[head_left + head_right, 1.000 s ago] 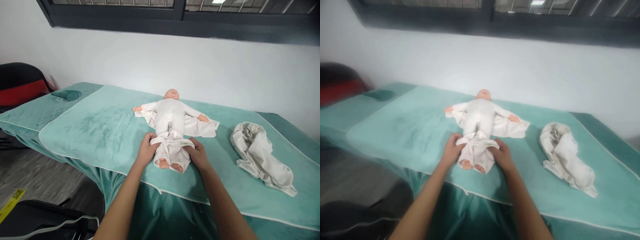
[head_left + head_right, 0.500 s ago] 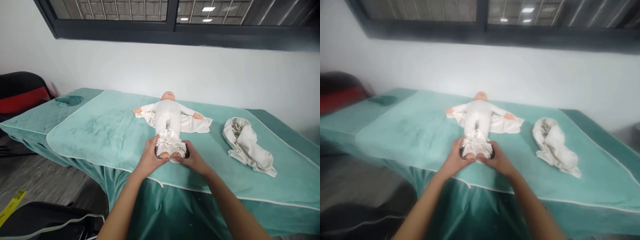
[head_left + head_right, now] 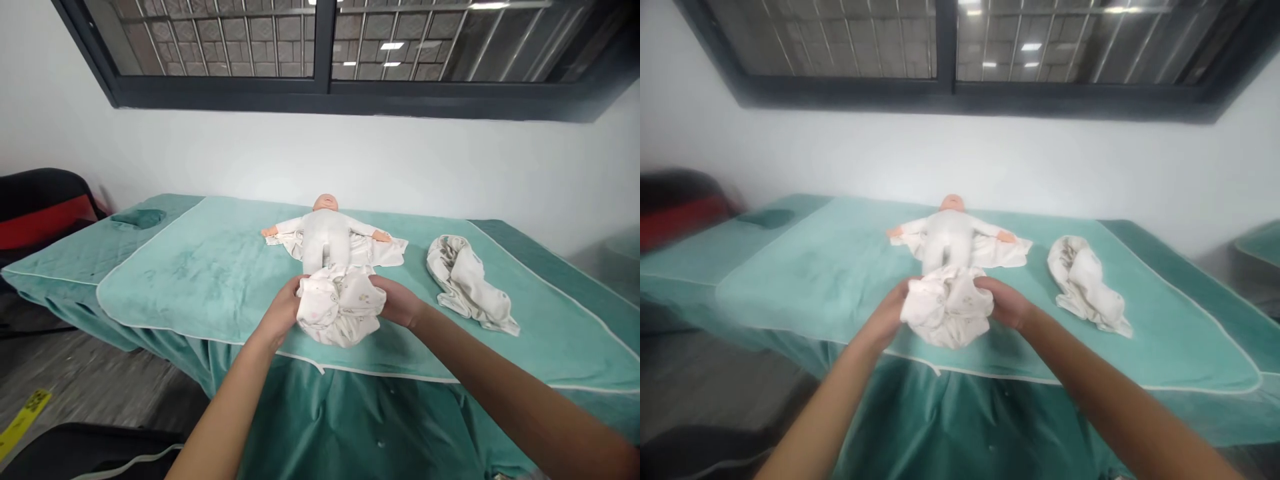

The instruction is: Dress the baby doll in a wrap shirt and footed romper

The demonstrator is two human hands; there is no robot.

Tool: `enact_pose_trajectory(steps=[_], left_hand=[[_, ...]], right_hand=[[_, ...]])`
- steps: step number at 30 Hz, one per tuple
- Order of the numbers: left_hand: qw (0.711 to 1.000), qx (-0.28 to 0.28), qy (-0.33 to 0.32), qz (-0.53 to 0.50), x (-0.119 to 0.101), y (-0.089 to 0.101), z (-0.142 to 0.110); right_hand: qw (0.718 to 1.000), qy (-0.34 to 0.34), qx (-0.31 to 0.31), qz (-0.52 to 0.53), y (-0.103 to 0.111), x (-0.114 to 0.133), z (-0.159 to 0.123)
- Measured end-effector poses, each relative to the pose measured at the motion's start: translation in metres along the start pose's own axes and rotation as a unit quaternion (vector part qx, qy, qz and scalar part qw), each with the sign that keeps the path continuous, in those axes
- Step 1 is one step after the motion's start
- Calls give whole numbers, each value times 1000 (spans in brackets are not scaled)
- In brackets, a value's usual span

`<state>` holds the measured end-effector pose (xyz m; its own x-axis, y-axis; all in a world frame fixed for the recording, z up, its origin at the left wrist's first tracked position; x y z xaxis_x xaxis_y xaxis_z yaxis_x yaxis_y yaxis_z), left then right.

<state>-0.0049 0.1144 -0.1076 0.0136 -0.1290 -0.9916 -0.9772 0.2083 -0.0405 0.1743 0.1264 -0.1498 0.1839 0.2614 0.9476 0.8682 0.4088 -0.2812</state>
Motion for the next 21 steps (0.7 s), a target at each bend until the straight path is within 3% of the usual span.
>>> enact_pose_trajectory(steps=[4, 8, 11, 13, 17, 20, 21], left_hand=[[1000, 18, -18, -8, -21, 21, 8], [981, 149, -49, 117, -66, 21, 3], [925, 265, -26, 271, -84, 7, -12], [885, 302, -26, 355, -92, -3, -20], [829, 282, -97, 474, -108, -22, -26], [799, 278, -127, 517, -109, -35, -32], [807, 247, -145, 516, -116, -35, -31]], right_hand=[[997, 29, 14, -70, -4, 35, 8], [967, 86, 88, -221, -21, 95, 5], [884, 87, 163, -430, -45, 125, -6], [815, 67, 195, -541, -58, 130, -12], [713, 61, 210, -666, -76, 131, -19], [677, 114, 227, -690, -94, 139, -25], [675, 132, 233, -688, -100, 144, -28]])
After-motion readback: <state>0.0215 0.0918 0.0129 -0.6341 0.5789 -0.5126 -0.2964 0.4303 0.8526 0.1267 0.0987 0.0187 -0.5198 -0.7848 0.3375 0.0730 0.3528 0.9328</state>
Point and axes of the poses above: each hand's wrist, its own z-axis towards the middle knuckle, its own y-axis out of the back of the hand, x = y × z, the point moved 10 cm from there along z, towards the middle knuckle, and after that the axes turned 3 degrees about y, right-handed, at the moved point
